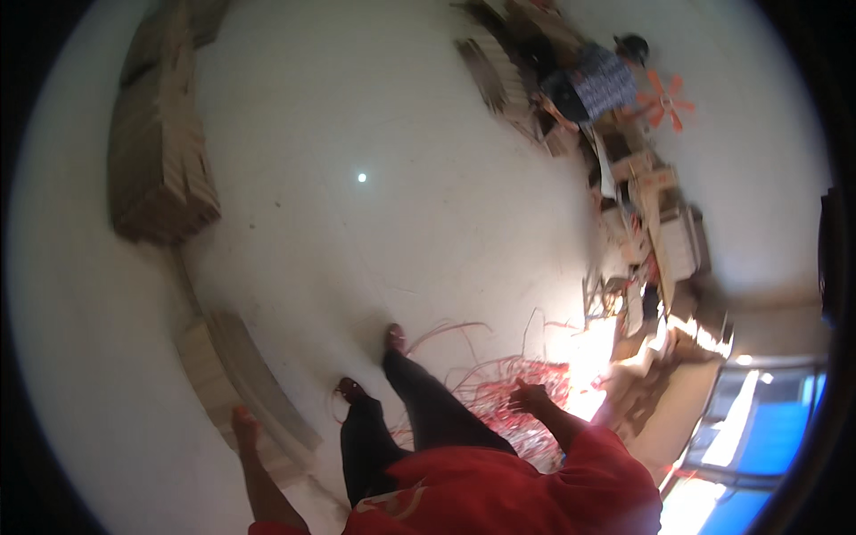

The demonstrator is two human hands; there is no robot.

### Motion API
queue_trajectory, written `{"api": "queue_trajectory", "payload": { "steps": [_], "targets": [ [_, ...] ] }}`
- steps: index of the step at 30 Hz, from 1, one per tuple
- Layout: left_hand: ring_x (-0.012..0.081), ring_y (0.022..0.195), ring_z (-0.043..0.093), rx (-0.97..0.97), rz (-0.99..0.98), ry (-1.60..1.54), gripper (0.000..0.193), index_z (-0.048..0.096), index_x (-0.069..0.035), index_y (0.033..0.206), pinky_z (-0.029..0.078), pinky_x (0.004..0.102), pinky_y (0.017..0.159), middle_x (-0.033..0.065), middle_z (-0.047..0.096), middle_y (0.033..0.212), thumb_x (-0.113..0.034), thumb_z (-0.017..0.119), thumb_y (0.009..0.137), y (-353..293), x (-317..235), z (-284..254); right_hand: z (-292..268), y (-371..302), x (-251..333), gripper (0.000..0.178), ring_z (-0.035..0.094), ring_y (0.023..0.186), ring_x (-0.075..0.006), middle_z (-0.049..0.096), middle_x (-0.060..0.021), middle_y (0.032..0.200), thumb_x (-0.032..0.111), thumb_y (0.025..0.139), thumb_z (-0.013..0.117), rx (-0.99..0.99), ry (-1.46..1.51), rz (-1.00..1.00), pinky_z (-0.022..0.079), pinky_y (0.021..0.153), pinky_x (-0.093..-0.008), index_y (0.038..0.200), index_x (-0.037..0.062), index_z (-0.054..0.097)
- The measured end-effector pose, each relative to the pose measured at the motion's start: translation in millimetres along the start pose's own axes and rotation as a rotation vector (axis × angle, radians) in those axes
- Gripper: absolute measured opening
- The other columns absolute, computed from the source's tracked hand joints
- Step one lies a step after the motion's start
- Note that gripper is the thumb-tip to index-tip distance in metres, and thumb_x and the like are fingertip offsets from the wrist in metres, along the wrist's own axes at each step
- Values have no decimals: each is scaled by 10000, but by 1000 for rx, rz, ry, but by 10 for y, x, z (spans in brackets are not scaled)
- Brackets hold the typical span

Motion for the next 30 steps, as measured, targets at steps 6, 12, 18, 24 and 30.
{"api": "queue_trajectory", "payload": {
  "steps": [6,12,18,24,30],
  "targets": [
    [259,786,597,351,290,599,147,604,-38,840,487,377,700,130,606,826,-56,621,696,-294,-676,614,-312,938,-1778,571,582,730,-295,602,-166,827,541,868,463,688,744,45,479,661,-418,968,-12,560],
    [204,754,627,641,94,425,220,630,-20,879,506,335,649,118,636,840,-125,708,702,-637,-2196,1524,-155,429,-863,421,560,804,-259,605,-122,881,505,858,505,380,620,-130,459,682,-359,868,84,526],
    [225,817,651,648,328,626,272,659,-34,920,506,337,741,120,677,864,-204,696,711,-434,-3890,2700,-925,686,489,220,619,725,-256,613,-98,781,248,893,591,269,881,-335,514,604,-365,870,29,596],
    [199,740,646,820,270,672,245,655,-23,847,516,321,664,109,666,800,-157,712,651,320,-4673,3555,-1720,1067,615,303,625,709,-272,631,-90,798,355,896,571,121,1087,-437,514,612,-356,873,57,619],
    [169,563,609,985,317,1358,205,644,7,867,515,318,554,90,640,721,-91,720,705,1108,-5786,4908,-1627,923,-244,567,642,815,-362,649,-188,908,553,847,545,234,1487,-202,530,687,-449,934,-3,610]
  ]
}}
Point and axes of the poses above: each hand's wrist, its own y-axis towards the middle knuckle, its own z-axis out of the palm, x = y × z, the point moved 3 cm from there along y, towards the middle knuckle
